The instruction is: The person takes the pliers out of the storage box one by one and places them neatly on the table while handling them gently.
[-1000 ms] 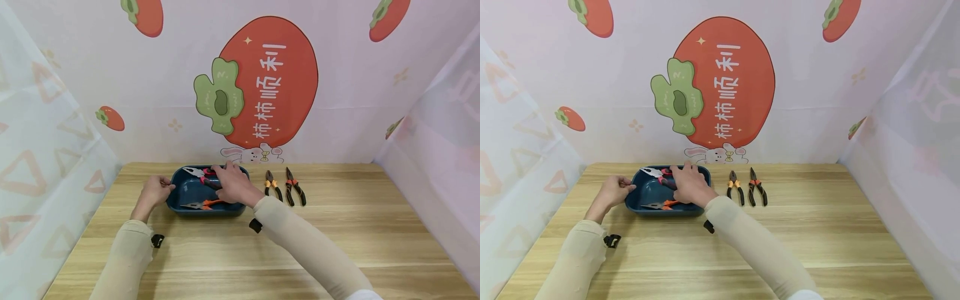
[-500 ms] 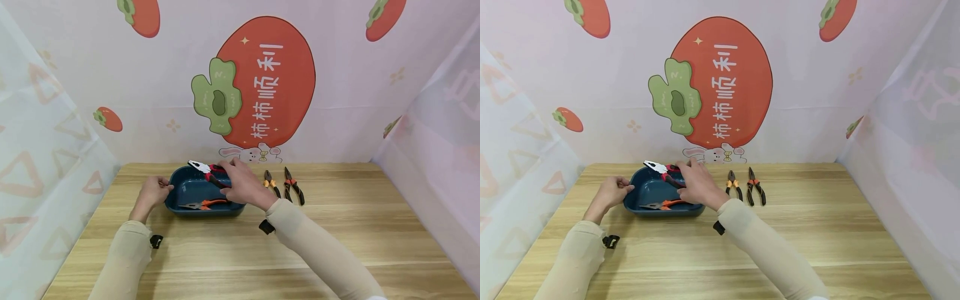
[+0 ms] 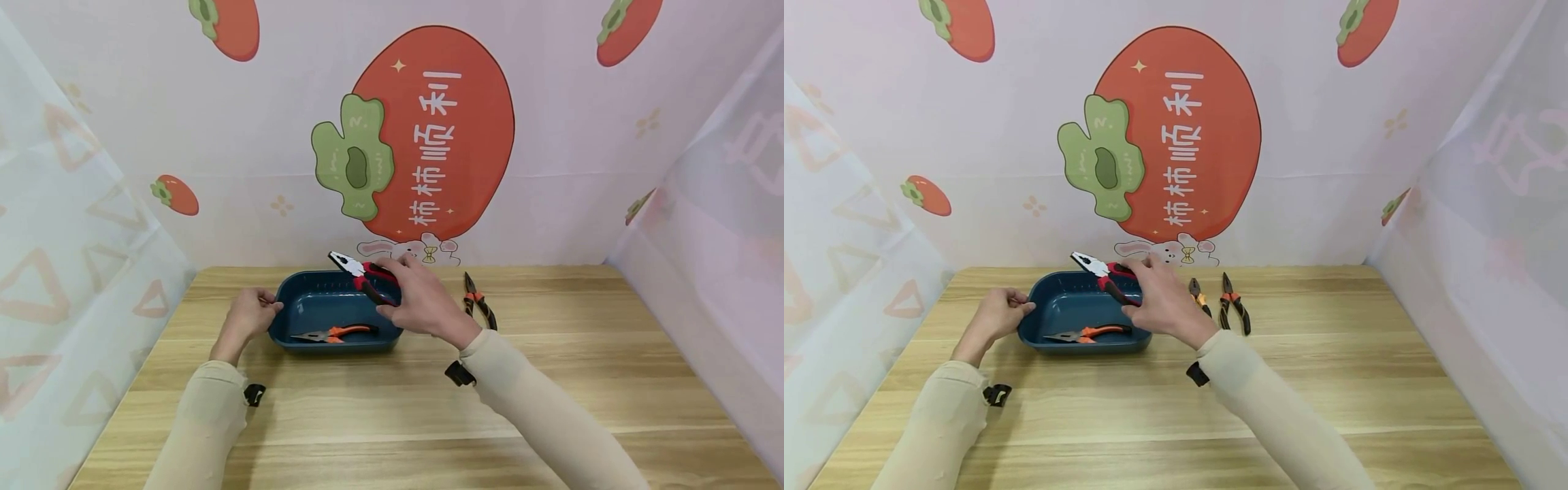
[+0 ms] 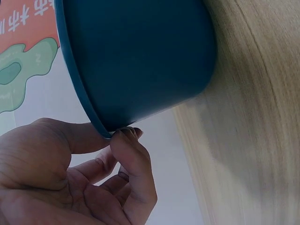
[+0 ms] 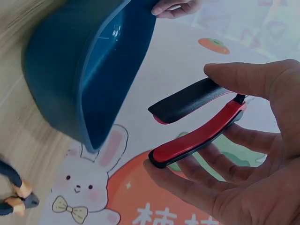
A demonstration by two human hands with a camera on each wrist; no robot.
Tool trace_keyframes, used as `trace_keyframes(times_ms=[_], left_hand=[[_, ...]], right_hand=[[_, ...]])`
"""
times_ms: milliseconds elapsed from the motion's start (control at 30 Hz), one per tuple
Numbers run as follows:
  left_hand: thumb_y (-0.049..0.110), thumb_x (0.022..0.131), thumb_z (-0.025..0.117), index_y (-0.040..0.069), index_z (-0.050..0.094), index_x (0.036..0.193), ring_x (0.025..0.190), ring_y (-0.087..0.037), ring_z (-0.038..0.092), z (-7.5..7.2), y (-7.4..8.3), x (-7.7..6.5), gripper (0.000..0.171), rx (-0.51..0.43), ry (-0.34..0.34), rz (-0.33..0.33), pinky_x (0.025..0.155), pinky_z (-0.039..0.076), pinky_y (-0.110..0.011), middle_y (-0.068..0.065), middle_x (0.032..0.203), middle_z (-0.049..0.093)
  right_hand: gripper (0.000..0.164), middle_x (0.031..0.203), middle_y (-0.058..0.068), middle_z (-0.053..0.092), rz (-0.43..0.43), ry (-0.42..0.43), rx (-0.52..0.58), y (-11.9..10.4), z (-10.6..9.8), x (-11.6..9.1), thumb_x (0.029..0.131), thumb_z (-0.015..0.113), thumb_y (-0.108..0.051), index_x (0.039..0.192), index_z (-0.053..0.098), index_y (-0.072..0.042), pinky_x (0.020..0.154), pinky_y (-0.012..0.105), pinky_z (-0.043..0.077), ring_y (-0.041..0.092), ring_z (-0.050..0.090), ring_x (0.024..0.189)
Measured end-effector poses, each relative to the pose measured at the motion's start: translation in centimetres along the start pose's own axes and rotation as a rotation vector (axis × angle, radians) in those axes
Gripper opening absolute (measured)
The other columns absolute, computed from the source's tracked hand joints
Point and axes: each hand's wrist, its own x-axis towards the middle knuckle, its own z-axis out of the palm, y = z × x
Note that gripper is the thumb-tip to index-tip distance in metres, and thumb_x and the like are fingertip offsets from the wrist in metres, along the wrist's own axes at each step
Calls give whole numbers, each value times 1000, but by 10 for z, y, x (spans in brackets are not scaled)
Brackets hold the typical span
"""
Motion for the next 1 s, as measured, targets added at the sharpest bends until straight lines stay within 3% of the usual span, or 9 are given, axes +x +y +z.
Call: trace_keyframes(times_ms=[233, 700, 1000], left_hand=[[11, 101, 59, -11, 60, 110, 87, -33, 60, 0, 1, 0, 24, 2, -11, -6, 68, 52, -38, -26, 103, 63], [12, 102, 59, -11, 60, 111, 86, -33, 60, 0, 1, -1, 24, 11, -16, -4, 68, 51, -38, -25, 103, 63], [12, 102, 58, -12, 60, 112, 88, -35, 60, -1, 2, -1, 26, 9, -22, 1, 70, 52, -39, -27, 106, 63]], right_hand=[[71, 125, 10, 53, 35, 19, 15, 12, -8, -11, 83, 85, -25, 146, 53, -15, 81, 43, 54, 25, 56, 99], [72, 111, 10, 56, 72, 113, -21, 28, -20, -30, 78, 88, -24, 142, 57, -16, 68, 37, 49, 25, 54, 89], [74, 117, 12, 54, 120, 130, 18, 40, -29, -40, 78, 87, -23, 143, 55, -11, 70, 37, 53, 26, 56, 91]])
